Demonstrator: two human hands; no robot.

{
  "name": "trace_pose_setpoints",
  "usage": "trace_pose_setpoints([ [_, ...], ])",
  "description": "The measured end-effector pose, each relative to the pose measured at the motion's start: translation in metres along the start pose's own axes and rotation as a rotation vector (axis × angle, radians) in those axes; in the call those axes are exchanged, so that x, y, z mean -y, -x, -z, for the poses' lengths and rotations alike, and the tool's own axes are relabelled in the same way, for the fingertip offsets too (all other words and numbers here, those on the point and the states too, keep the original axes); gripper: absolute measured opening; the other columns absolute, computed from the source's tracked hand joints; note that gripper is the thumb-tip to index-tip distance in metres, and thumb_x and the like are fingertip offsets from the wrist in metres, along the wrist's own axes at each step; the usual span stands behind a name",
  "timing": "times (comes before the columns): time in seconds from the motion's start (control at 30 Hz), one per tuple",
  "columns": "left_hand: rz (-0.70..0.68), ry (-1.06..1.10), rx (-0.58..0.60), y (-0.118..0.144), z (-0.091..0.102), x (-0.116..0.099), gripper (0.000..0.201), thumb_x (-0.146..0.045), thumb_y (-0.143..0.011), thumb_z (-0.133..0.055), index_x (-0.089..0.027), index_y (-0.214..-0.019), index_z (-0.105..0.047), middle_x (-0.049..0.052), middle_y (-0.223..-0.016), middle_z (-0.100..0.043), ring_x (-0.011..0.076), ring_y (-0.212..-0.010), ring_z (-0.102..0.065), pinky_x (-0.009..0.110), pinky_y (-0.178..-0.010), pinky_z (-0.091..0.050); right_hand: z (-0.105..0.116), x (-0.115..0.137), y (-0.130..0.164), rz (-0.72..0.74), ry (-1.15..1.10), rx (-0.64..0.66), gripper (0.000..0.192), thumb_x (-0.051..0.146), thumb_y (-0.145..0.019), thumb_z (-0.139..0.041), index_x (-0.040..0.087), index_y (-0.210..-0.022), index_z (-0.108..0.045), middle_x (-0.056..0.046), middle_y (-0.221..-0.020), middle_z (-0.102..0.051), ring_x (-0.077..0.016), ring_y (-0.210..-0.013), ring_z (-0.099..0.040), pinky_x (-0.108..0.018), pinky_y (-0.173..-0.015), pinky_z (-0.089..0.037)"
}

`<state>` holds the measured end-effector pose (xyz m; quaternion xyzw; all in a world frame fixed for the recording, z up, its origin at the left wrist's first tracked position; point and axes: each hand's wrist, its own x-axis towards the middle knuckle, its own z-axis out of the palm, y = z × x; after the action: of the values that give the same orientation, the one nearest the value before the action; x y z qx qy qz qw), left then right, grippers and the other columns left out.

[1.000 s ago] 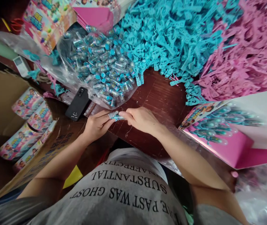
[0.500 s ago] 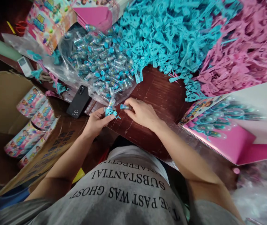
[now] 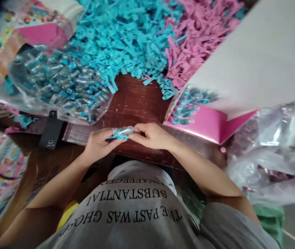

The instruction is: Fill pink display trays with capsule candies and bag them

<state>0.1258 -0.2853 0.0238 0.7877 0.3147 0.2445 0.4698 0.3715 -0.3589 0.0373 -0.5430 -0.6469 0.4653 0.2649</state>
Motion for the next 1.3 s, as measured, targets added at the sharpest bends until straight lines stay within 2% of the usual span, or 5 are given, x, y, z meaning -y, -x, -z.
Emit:
trace_pose_setpoints([
  [0.23, 0.182, 0.340, 0.287, -0.047, -0.028, -0.034, 0.038, -0.042, -0.085, -0.091, -0.027, -0.118, -0.082, 0.004, -0.105, -0.085, 0.0187, -0.084, -0.078, 0.031, -0.079, -0.065, 0.040, 0.001, 0.081, 0.142, 0.079, -0.237, 0.076, 0.048, -0.097, -0.079, 0.024, -0.163, -0.049, -0.016, -0.160, -0.059, -0.0182, -0.103, -0.075, -0.031, -0.082, -0.064],
  [0.4, 0.165, 0.481, 0.667, -0.085, -0.077, -0.080, 0.045, -0.046, -0.089, -0.086, -0.022, -0.126, -0.077, 0.007, -0.104, -0.082, 0.0170, -0.081, -0.075, 0.027, -0.069, -0.063, 0.075, -0.001, 0.133, 0.318, 0.318, -0.253, 0.039, 0.026, -0.108, -0.062, 0.035, -0.145, -0.068, -0.005, -0.169, -0.052, -0.0200, -0.140, -0.065, -0.037, -0.104, -0.064],
  [0.63, -0.331, -0.219, 0.044, -0.144, -0.098, -0.089, 0.038, -0.050, -0.102, -0.070, -0.022, -0.127, -0.073, 0.007, -0.114, -0.079, 0.0207, -0.103, -0.073, 0.034, -0.094, -0.062, 0.145, -0.033, 0.173, -0.198, 0.648, -0.833, 0.035, 0.052, -0.103, -0.070, 0.026, -0.124, -0.079, -0.010, -0.120, -0.081, -0.0277, -0.105, -0.077, -0.043, -0.092, -0.062],
  [0.83, -0.383, -0.474, -0.093, -0.192, -0.093, -0.051, 0.031, -0.052, -0.106, -0.064, -0.025, -0.119, -0.073, 0.009, -0.116, -0.078, 0.0293, -0.117, -0.071, 0.046, -0.107, -0.055, 0.159, -0.057, 0.127, -0.625, 0.795, -0.620, 0.040, 0.052, -0.102, -0.063, 0.021, -0.121, -0.077, -0.014, -0.119, -0.080, -0.0343, -0.100, -0.075, -0.043, -0.078, -0.054],
  [1.3, 0.017, -0.871, 0.013, -0.254, -0.093, 0.033, 0.034, -0.023, -0.100, -0.066, -0.012, -0.132, -0.064, 0.021, -0.136, -0.069, 0.0401, -0.137, -0.061, 0.054, -0.118, -0.044, 0.157, -0.047, 0.108, -0.596, 1.002, -0.482, 0.045, 0.055, -0.107, -0.051, 0.016, -0.117, -0.073, -0.016, -0.109, -0.077, -0.0296, -0.088, -0.071, -0.037, -0.071, -0.042],
])
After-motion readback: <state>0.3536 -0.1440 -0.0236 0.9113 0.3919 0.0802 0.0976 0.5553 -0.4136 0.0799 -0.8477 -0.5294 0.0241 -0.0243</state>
